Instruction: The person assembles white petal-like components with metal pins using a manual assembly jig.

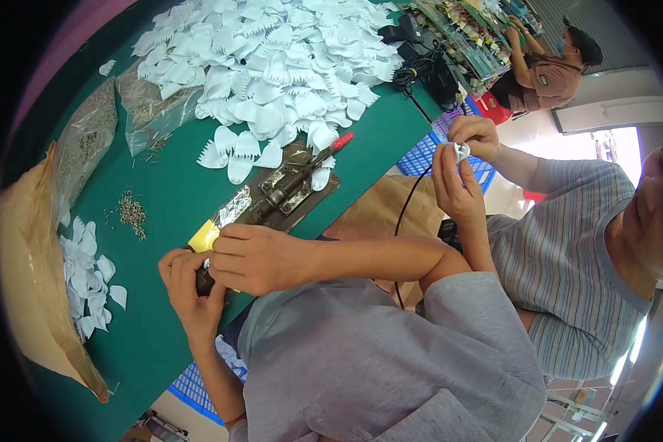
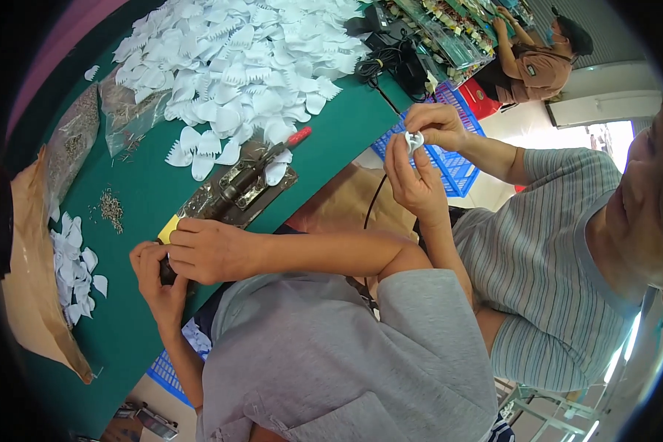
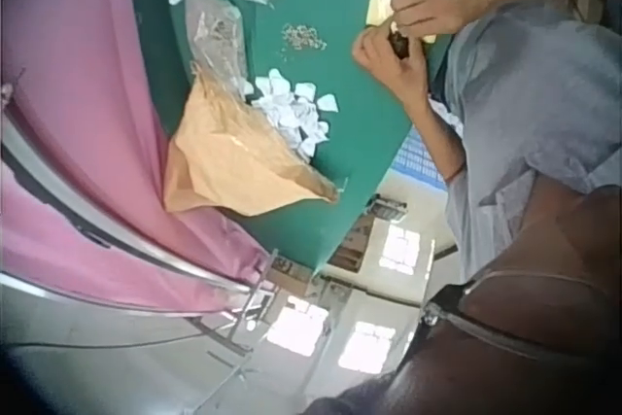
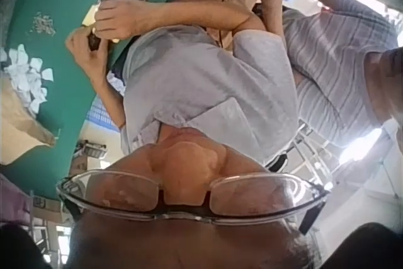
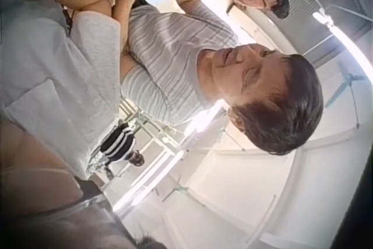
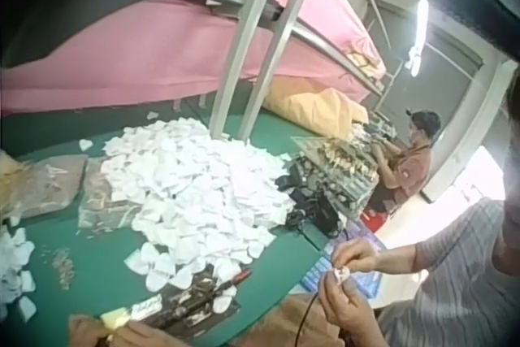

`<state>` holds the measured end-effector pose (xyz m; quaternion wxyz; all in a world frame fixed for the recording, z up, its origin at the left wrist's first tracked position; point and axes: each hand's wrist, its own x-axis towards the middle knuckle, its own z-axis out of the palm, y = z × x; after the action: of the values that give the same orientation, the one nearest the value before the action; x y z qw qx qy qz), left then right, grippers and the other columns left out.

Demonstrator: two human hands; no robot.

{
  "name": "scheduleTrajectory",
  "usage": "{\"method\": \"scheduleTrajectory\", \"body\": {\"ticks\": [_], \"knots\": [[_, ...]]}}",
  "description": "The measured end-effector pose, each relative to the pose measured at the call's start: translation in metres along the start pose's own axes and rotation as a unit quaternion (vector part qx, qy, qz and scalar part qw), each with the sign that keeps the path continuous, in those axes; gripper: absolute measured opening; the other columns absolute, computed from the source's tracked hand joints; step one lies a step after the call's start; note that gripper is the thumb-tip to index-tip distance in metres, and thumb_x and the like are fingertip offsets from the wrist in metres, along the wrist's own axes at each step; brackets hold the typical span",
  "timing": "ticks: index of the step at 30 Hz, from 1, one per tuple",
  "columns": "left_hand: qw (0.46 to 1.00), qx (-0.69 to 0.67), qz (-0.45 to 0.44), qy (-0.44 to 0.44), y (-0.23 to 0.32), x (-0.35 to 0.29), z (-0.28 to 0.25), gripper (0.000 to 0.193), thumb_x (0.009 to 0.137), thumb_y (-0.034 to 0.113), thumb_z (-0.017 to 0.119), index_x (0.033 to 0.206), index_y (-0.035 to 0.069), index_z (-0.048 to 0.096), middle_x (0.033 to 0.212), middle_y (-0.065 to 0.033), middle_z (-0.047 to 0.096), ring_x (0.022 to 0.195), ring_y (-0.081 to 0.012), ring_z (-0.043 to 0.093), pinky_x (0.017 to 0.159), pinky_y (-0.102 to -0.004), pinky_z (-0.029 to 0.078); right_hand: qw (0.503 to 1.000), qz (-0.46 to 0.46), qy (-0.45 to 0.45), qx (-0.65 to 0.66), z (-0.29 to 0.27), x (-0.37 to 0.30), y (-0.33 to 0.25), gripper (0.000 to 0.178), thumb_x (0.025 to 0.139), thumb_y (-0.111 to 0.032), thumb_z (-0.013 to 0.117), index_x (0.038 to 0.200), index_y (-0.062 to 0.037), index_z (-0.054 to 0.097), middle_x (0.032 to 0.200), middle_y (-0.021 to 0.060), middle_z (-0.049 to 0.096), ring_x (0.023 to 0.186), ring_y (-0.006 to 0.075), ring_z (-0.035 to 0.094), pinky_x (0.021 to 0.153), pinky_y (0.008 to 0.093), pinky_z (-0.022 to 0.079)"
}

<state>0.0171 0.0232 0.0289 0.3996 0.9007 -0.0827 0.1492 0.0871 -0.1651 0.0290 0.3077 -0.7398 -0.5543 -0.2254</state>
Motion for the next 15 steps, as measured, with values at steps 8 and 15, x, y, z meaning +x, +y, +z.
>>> {"method": "scheduleTrajectory", "body": {"ticks": [8, 15], "knots": [[1.000, 0.004, -0.008, 0.016, -0.001, -0.009, -0.006, 0.040, 0.069, 0.003, 0.081, 0.106, 0.005, 0.068, 0.104, -0.0122, 0.063, 0.109, -0.0364, 0.058, 0.096, -0.0449, 0.048, 0.998, 0.026, -0.039, 0.048, -0.001, 0.011, -0.006, 0.023, 0.074, -0.015, 0.069, 0.095, -0.0064, 0.066, 0.090, 0.0045, 0.058, 0.088, 0.0232, 0.061, 0.081, 0.0384, 0.050], [0.999, -0.034, 0.011, 0.019, -0.010, -0.004, 0.011, 0.038, 0.072, 0.012, 0.087, 0.106, 0.009, 0.070, 0.100, -0.0089, 0.062, 0.108, -0.0328, 0.058, 0.094, -0.0448, 0.045, 0.975, 0.163, -0.130, 0.082, -0.042, 0.013, 0.011, 0.043, 0.080, -0.015, 0.081, 0.121, -0.0111, 0.070, 0.119, 0.0052, 0.067, 0.111, 0.0283, 0.060, 0.093, 0.0454, 0.045]]}}
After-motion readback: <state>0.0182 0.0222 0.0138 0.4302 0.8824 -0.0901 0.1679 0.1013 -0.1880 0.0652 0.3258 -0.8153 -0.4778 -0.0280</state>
